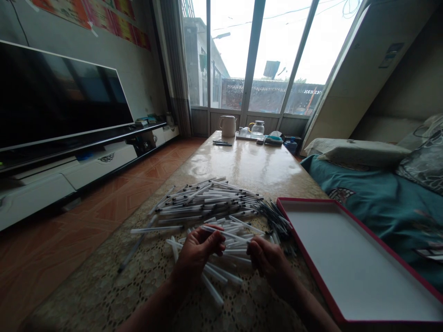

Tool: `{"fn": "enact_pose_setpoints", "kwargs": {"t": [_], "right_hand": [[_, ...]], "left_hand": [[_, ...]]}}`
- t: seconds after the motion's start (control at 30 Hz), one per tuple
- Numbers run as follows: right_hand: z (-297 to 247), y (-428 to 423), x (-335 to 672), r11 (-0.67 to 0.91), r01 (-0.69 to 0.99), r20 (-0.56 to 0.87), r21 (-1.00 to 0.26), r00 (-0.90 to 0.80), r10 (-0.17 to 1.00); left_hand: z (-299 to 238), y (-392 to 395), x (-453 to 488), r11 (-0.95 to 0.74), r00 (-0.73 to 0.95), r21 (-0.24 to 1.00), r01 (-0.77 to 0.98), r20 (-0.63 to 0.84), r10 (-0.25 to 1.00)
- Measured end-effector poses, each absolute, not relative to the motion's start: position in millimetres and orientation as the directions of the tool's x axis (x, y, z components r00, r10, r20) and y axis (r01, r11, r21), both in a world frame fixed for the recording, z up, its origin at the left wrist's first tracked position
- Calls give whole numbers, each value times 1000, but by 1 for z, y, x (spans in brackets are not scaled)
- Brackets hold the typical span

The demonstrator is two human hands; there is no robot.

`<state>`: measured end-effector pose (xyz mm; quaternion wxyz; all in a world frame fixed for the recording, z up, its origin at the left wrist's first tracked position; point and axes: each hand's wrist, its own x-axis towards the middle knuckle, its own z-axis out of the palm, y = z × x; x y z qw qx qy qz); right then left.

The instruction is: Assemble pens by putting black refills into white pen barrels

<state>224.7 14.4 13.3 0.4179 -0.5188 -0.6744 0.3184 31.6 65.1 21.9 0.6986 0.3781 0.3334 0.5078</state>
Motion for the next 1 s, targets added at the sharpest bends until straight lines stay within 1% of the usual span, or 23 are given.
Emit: {"fn": "enact_pose_setpoints", "kwargs": {"t": [0.13, 0.3, 0.37, 0.57, 0.77, 0.9, 1.0], "right_hand": [[12, 14, 225, 303, 464, 275, -833, -129, 953], [12, 14, 224, 405, 572, 402, -714, -138, 905], [12, 14, 224, 408, 590, 427, -697, -115, 897], [11, 14, 225, 338, 603, 339, -722, -117, 933], [10, 15, 224, 351, 595, 386, -723, -73, 920], [10, 15, 224, 346, 612, 359, -712, -107, 927], [8, 15, 225, 341, 607, 365, -718, -89, 927]], "left_hand": [[20, 67, 30, 227, 261, 867, -444, -117, 958], [18, 70, 29, 257, 241, 854, -452, -160, 957], [18, 69, 30, 260, 242, 848, -463, -161, 957], [19, 66, 32, 231, 252, 853, -468, -121, 960], [19, 68, 31, 239, 242, 860, -450, -140, 960], [17, 68, 31, 251, 254, 854, -456, -145, 956], [16, 68, 31, 250, 258, 854, -456, -143, 956]]}}
